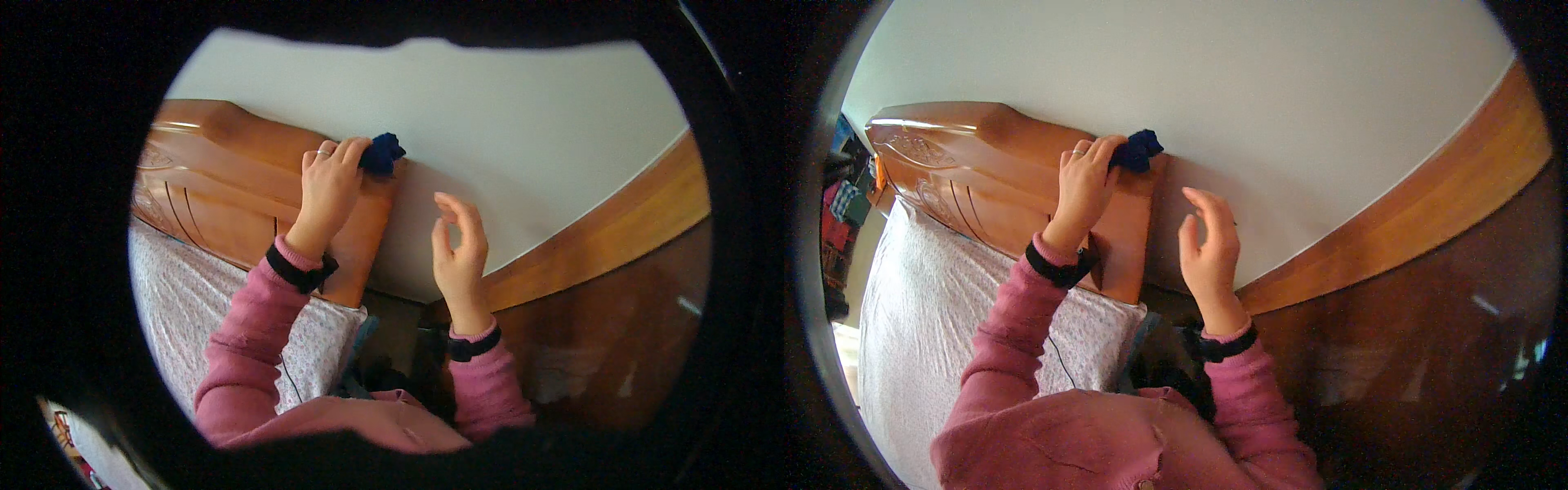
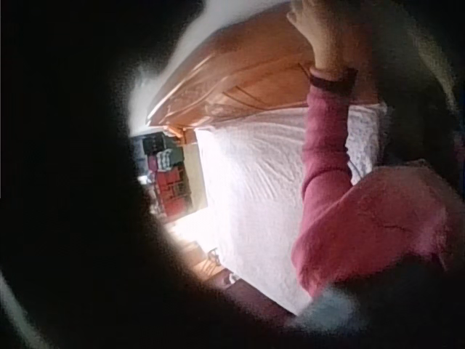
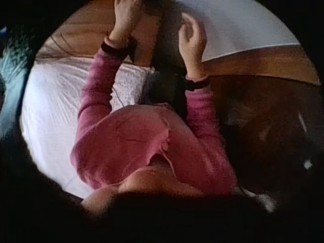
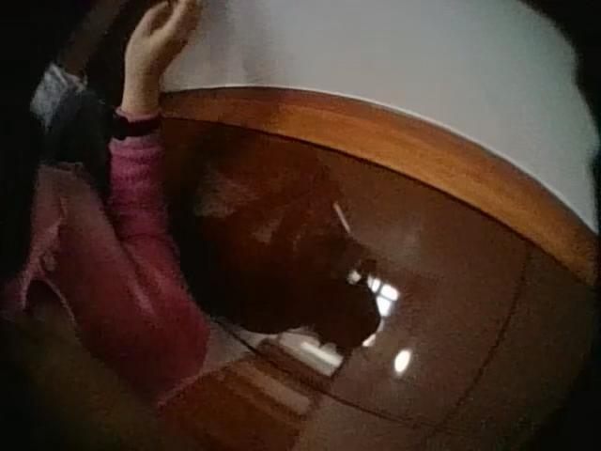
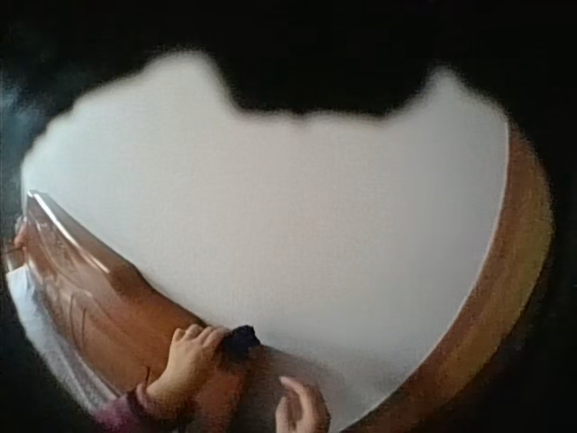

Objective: The person wipes the surface of a wooden wardrobe and a bed headboard using a blue cloth. They move from the wardrobe doors to the headboard, wiping the carved details and flat surfaces.

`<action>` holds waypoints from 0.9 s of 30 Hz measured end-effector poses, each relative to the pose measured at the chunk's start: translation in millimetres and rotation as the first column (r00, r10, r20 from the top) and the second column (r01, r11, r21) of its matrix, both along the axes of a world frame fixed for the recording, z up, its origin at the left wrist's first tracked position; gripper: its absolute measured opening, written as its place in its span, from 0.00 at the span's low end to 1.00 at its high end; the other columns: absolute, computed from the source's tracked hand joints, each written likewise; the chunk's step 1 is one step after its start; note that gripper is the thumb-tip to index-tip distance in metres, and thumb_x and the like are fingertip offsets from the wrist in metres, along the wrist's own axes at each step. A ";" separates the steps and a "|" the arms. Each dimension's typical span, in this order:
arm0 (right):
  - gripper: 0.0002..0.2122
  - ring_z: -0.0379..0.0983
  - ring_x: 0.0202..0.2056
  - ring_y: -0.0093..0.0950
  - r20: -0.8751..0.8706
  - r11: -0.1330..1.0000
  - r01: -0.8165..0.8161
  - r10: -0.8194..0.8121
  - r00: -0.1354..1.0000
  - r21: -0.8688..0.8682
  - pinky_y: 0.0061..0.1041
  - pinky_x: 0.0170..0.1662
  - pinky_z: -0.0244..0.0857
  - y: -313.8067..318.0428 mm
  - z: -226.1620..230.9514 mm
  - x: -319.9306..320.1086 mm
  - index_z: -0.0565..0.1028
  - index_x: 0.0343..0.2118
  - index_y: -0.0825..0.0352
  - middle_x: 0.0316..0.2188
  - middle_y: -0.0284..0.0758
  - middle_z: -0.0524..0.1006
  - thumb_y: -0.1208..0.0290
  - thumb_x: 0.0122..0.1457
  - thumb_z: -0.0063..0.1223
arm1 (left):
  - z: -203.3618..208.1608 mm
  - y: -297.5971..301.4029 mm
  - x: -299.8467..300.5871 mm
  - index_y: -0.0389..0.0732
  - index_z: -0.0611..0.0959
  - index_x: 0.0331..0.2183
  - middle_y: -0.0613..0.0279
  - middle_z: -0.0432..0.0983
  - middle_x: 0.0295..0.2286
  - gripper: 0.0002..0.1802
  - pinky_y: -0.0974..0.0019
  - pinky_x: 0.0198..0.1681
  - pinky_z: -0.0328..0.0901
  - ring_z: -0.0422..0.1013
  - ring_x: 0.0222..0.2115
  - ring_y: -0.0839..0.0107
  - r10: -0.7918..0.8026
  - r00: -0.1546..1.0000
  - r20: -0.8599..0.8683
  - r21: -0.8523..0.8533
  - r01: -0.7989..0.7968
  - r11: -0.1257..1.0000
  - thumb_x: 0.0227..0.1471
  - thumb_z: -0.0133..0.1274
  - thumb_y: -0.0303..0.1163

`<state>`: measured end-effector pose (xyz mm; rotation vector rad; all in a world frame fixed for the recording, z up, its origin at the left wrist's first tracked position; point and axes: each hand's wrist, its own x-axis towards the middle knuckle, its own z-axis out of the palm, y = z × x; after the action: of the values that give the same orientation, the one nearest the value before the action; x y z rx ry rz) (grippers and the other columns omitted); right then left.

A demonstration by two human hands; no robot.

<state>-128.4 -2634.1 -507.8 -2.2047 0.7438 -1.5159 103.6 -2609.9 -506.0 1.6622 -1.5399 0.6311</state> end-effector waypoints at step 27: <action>0.16 0.76 0.43 0.41 -0.380 0.980 -0.051 -0.027 0.924 -0.194 0.39 0.46 0.72 -115.6 4.7 124.1 0.81 0.46 0.62 0.40 0.37 0.80 0.75 0.53 0.69 | 29.8 -47.7 66.5 0.43 0.86 0.41 0.58 0.82 0.37 0.14 0.55 0.44 0.73 0.79 0.41 0.53 -0.137 0.988 -0.066 0.281 0.150 0.948 0.50 0.60 0.23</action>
<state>-4.4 -2749.7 -503.1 -2.6973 0.7107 -1.2099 170.1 -2657.6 -476.2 1.7385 -1.7649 0.3014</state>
